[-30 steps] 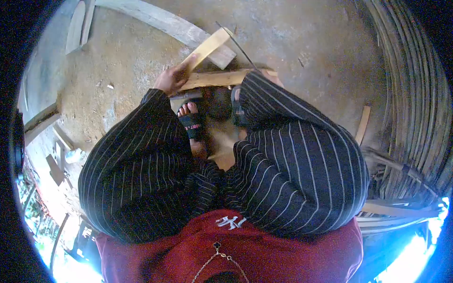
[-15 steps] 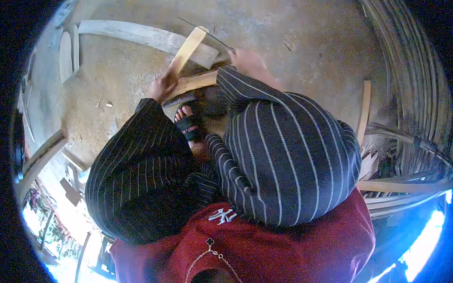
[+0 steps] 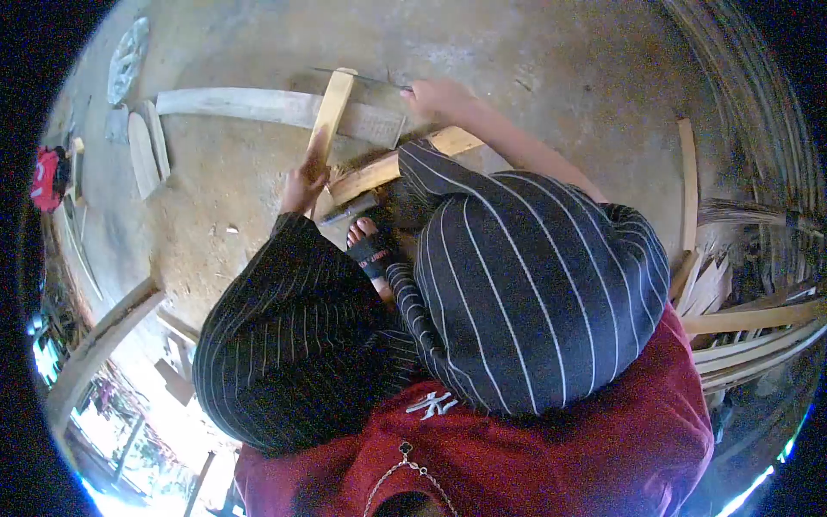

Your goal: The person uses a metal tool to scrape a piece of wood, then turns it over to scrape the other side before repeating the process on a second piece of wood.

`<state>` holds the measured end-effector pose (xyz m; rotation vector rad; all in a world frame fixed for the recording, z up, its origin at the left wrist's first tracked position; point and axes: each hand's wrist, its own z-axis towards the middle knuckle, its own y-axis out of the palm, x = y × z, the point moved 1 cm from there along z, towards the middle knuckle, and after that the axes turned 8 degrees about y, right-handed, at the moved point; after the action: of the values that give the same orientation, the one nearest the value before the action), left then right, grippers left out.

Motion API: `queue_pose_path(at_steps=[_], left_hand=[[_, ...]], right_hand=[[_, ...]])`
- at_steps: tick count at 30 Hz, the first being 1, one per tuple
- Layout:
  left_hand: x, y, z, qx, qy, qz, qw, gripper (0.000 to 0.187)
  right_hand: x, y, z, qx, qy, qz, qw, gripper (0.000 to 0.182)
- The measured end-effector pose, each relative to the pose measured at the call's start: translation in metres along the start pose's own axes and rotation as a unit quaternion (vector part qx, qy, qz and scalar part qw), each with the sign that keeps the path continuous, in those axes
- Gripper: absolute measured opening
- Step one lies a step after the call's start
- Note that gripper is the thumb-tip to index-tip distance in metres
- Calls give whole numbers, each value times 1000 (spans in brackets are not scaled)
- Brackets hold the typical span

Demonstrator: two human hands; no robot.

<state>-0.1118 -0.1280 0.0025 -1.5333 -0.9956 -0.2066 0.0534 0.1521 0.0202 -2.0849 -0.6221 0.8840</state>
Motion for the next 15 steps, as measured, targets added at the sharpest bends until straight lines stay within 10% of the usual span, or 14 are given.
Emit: queue_pose_path(at_steps=[15], left_hand=[[18, 17, -5, 4, -43, 69, 997, 51]], right_hand=[[26, 43, -18, 75, 19, 57, 995, 44]])
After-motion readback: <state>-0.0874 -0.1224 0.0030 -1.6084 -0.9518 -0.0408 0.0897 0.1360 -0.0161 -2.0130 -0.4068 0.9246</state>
